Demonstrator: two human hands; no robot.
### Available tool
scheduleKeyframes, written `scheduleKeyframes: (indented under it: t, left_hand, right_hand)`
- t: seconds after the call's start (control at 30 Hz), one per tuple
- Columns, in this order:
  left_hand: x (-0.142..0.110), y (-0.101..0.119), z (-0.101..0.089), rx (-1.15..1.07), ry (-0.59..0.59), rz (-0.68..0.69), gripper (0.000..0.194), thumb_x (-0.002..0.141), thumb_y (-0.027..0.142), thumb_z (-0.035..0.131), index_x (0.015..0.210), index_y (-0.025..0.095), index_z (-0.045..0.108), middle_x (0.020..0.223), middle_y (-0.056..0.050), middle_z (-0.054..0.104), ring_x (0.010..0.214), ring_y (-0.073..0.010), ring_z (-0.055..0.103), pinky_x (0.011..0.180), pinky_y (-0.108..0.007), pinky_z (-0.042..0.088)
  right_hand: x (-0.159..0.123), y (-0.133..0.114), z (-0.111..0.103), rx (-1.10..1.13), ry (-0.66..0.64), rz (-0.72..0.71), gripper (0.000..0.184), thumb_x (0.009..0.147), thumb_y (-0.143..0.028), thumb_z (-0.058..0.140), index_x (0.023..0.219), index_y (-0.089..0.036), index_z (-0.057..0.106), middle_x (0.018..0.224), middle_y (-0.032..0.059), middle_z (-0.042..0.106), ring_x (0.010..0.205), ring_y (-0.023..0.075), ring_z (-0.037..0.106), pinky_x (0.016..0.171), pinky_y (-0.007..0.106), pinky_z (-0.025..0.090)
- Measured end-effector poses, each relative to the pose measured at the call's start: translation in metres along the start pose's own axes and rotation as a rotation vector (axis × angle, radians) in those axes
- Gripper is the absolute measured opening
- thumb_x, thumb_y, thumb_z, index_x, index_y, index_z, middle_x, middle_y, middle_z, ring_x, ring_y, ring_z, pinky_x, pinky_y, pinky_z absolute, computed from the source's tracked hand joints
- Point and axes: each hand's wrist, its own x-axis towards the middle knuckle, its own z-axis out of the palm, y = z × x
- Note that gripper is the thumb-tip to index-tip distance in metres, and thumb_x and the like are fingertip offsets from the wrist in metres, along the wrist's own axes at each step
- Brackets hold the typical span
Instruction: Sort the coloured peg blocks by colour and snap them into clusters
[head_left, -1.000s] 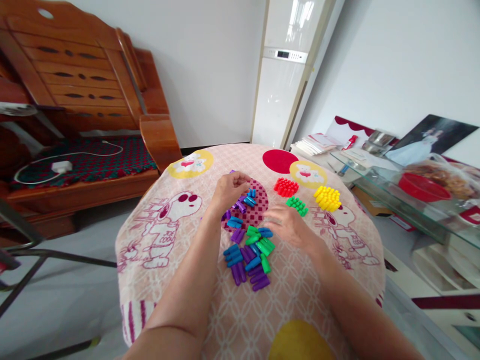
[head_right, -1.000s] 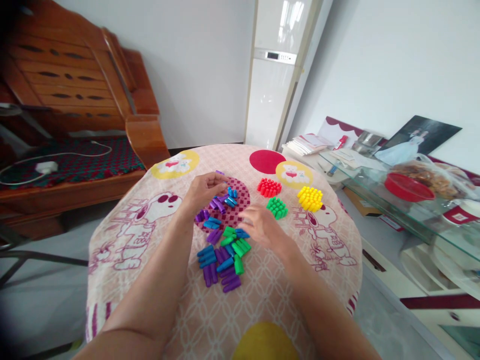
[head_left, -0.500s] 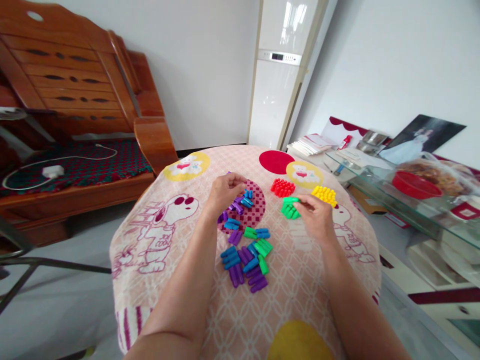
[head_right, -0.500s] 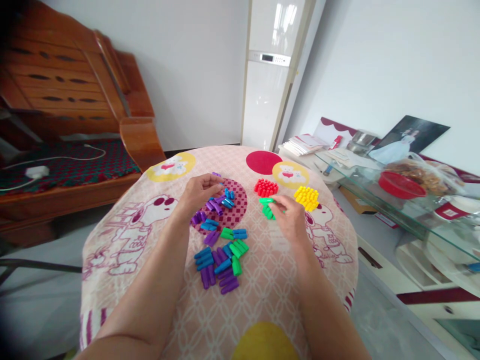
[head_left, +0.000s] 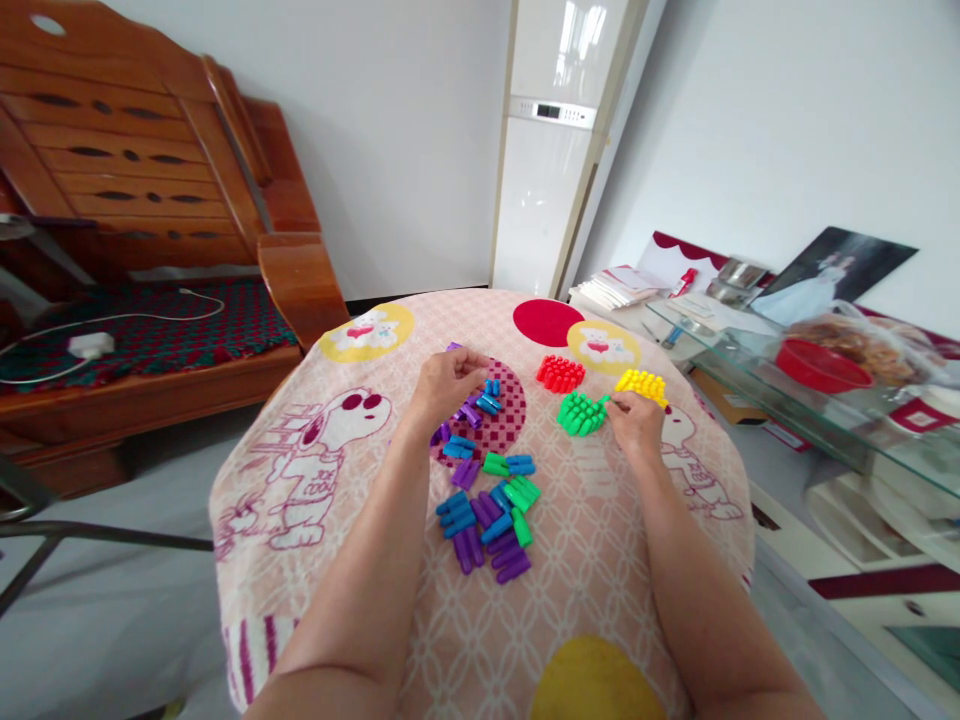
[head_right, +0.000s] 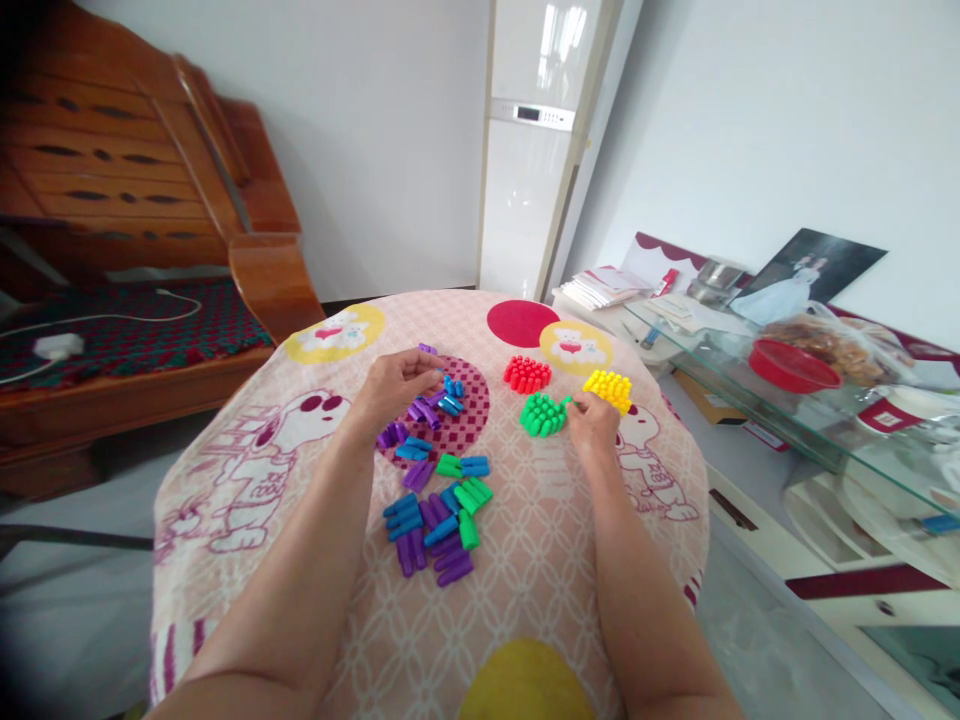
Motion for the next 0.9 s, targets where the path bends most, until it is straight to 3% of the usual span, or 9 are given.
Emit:
scheduleKeyframes:
  t: [0.27,0.4,0.47,0.53,0.63,0.77,0.9]
  left_hand:
    - [0.001,-0.004,-0.002,0.035,-0.001,0.014,0.025,0.075,0.031,0.067,0.094,0.016,0.07,0.08,-0.005,0.074,0.067,-0.0171,0.07,0.065,-0.029,0.058]
    - [0.002,-0.006,-0.005,0.045,0.009,0.018,0.026,0.075,0.031,0.067,0.095,0.016,0.07,0.078,-0.005,0.074,0.067,-0.0176,0.07,0.065,-0.028,0.057]
    - [0.002,-0.007,-0.006,0.038,0.013,0.016,0.026,0.075,0.031,0.068,0.095,0.016,0.071,0.079,-0.005,0.074,0.068,-0.0175,0.07,0.066,-0.028,0.057]
    - [0.003,-0.007,-0.007,0.026,0.015,0.011,0.026,0.074,0.031,0.069,0.095,0.016,0.071,0.079,-0.004,0.074,0.069,-0.0172,0.07,0.066,-0.028,0.057]
    - [0.002,-0.007,-0.006,0.003,0.018,0.002,0.026,0.072,0.031,0.069,0.094,0.016,0.071,0.078,-0.004,0.074,0.068,-0.0169,0.07,0.066,-0.028,0.057]
    - [0.002,-0.005,-0.005,-0.013,0.021,-0.008,0.025,0.071,0.03,0.069,0.092,0.016,0.07,0.077,-0.003,0.073,0.066,-0.0166,0.069,0.065,-0.028,0.057]
    - [0.001,-0.003,-0.005,0.004,0.029,-0.01,0.025,0.071,0.03,0.069,0.091,0.015,0.07,0.076,-0.004,0.073,0.065,-0.0168,0.069,0.064,-0.028,0.057]
  right_hand:
    - [-0.006,-0.016,-0.01,-0.101,-0.049,-0.068,0.029,0.081,-0.034,0.053,0.072,-0.017,0.075,0.074,0.0121,0.075,0.07,0.0239,0.065,0.066,0.033,0.046]
    - [-0.016,-0.044,-0.025,0.038,-0.029,-0.116,0.027,0.083,-0.035,0.056,0.076,-0.018,0.074,0.073,0.0089,0.073,0.069,0.0221,0.064,0.065,0.031,0.045]
    - [-0.027,-0.065,-0.031,0.162,-0.213,-0.195,0.025,0.085,-0.037,0.059,0.073,-0.019,0.072,0.068,0.0039,0.071,0.065,0.0189,0.062,0.062,0.028,0.044]
    - [-0.041,-0.088,-0.033,0.226,-0.492,-0.282,0.026,0.086,-0.037,0.063,0.069,-0.019,0.07,0.064,0.0001,0.067,0.061,0.0155,0.058,0.058,0.026,0.04]
    - [-0.063,-0.115,-0.028,0.166,-0.793,-0.391,0.024,0.083,-0.035,0.07,0.067,-0.018,0.068,0.062,-0.0017,0.065,0.059,0.0126,0.056,0.057,0.024,0.034]
    - [-0.081,-0.132,-0.023,-0.017,-0.881,-0.556,0.018,0.078,-0.031,0.076,0.07,-0.017,0.067,0.068,0.0012,0.066,0.063,0.0133,0.054,0.057,0.025,0.028]
    - [-0.077,-0.137,-0.034,-0.04,-0.92,-0.539,0.009,0.081,-0.015,0.063,0.075,-0.019,0.068,0.067,-0.0006,0.065,0.059,0.0114,0.05,0.056,0.025,0.025]
